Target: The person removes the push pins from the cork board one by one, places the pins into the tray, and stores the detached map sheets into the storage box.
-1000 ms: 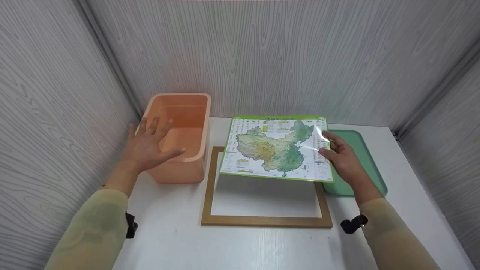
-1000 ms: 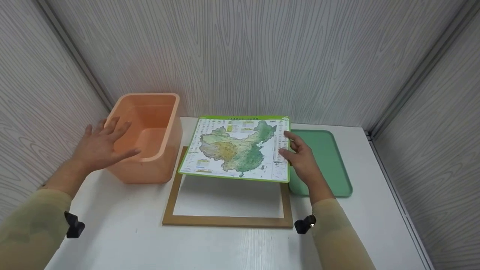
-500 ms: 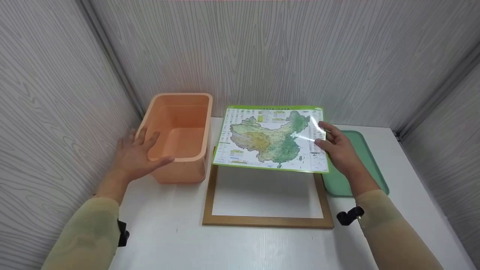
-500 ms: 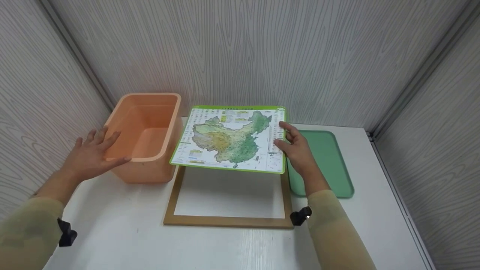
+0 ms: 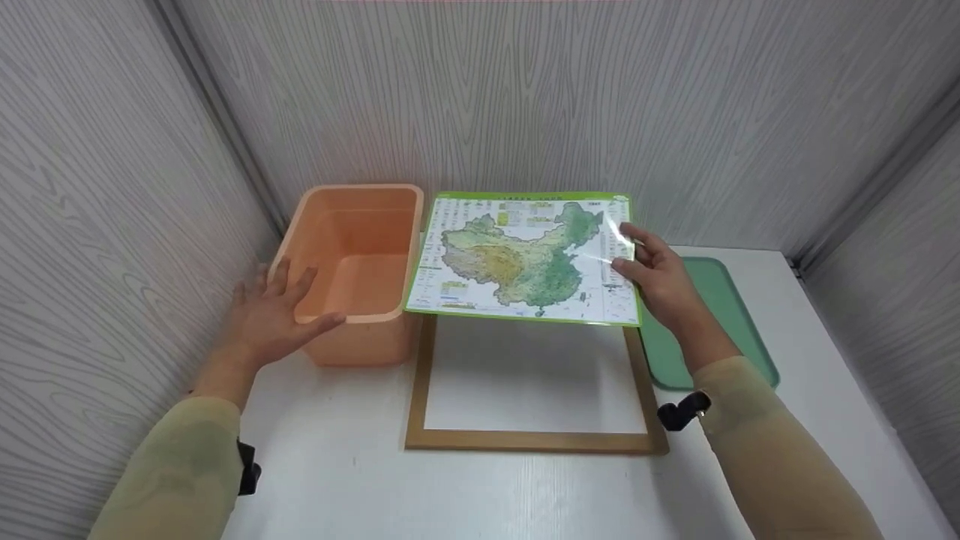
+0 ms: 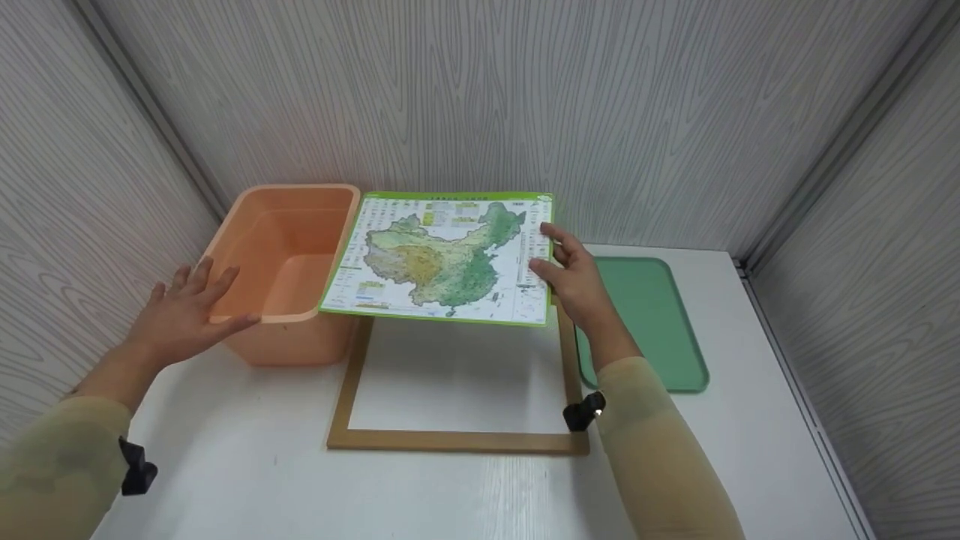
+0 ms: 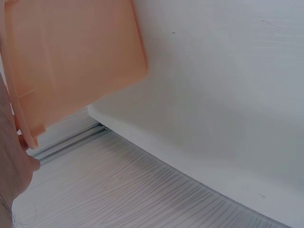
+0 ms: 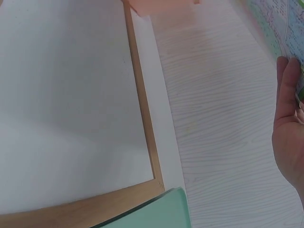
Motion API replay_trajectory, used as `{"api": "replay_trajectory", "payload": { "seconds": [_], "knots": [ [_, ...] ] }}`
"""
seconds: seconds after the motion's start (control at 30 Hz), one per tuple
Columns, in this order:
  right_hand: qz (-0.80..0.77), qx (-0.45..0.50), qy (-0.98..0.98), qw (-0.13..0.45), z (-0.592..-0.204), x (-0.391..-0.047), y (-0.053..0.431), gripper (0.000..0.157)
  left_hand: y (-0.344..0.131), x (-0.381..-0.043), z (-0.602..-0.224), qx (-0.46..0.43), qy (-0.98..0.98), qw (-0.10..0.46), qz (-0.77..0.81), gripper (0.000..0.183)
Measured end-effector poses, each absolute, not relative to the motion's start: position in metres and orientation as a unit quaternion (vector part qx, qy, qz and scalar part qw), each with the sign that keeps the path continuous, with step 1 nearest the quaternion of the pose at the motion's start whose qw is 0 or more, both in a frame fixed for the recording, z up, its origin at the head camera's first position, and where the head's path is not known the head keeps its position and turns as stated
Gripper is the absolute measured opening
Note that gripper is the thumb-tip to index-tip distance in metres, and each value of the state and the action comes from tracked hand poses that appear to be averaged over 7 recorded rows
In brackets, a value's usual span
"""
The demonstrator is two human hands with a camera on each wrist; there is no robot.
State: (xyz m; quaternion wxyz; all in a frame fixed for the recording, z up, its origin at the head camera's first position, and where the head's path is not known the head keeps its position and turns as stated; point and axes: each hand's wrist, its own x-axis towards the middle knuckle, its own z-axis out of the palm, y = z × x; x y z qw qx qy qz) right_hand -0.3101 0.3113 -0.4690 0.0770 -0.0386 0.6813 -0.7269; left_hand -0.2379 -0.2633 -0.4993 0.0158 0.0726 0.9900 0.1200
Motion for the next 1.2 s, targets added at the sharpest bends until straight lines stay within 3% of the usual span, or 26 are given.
{"api": "replay_trajectory", "payload": {
  "seconds": [0.2,0.7,1.2],
  "knots": [
    [-0.726,-0.048,0.681,0.075,-0.469,-0.311,0.312,0.066,-0.245,-0.236,-0.510,0.069,0.989,0.034,0.126,0.105],
    [-0.730,-0.045,0.678,0.073,-0.468,-0.309,0.311,0.062,-0.208,-0.223,-0.498,0.065,0.992,0.033,0.099,0.106],
    [-0.738,-0.050,0.669,0.079,-0.470,-0.310,0.311,0.063,-0.182,-0.218,-0.468,0.071,0.994,0.036,0.081,0.105]
  ]
}}
